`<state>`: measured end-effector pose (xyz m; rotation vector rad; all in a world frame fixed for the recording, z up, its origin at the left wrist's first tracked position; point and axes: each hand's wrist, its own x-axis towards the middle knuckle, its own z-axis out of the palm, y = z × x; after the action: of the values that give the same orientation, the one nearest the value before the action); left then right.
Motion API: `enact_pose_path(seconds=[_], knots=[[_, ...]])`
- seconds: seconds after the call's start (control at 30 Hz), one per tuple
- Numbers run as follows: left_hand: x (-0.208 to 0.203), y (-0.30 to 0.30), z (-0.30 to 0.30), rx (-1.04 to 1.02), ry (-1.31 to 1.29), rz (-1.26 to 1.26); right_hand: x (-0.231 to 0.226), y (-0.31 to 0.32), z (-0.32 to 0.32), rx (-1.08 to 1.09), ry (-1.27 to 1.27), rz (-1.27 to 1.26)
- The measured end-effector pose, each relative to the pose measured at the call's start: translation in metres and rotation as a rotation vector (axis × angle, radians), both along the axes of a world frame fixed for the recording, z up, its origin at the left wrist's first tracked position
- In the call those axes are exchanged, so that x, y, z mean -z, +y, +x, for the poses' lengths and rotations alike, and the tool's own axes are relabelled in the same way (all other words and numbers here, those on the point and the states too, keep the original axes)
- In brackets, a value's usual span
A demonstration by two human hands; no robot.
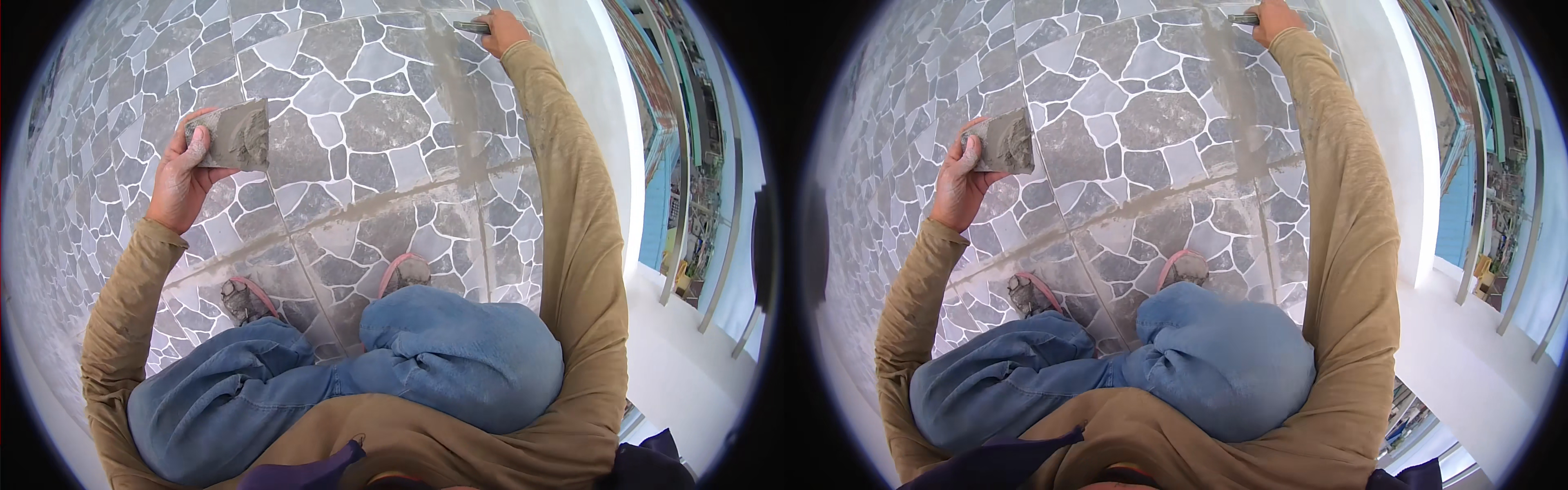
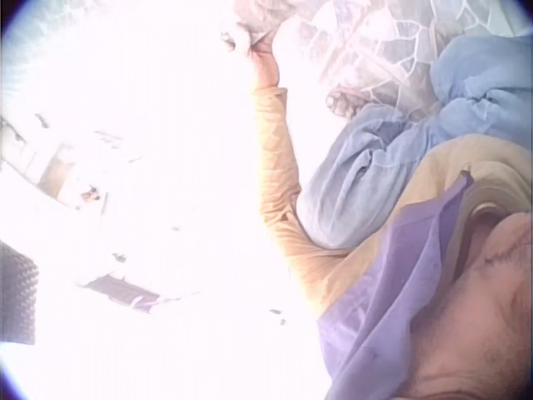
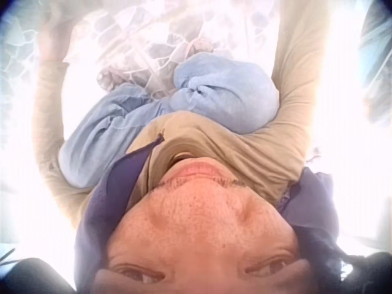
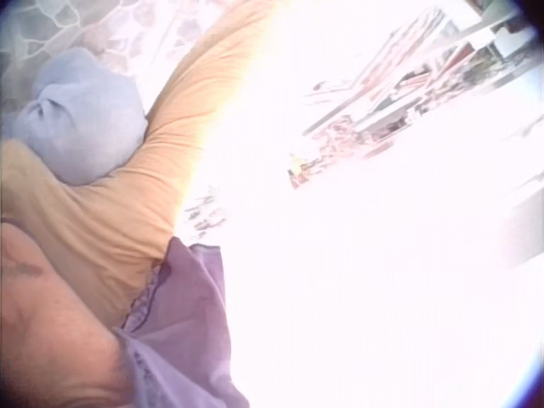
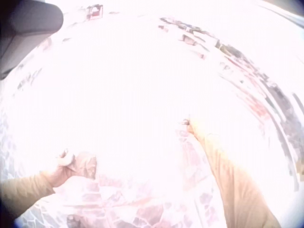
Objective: The person applies grout into the seams between stone-pattern floor tiles using a small scraper, repeatedly picking up grout from a large fragment of a tile held in the other hand.
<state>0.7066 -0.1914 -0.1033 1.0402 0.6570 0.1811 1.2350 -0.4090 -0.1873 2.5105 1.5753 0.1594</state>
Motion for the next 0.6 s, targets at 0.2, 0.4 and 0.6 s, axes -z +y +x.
enact_pose_path(seconds=[0.2,0.4,0.6], knots=[[0.009,0.016,-0.018,-0.098,0.058,0.038,0.034,0.046,-0.021,0.078,0.192,-0.103],[0.029,0.027,-0.024,-0.074,0.091,0.036,0.037,-0.004,-0.043,0.053,0.269,-0.157],[0.040,0.028,-0.003,0.013,0.069,0.064,0.024,-0.114,-0.101,0.126,0.287,-0.179]])
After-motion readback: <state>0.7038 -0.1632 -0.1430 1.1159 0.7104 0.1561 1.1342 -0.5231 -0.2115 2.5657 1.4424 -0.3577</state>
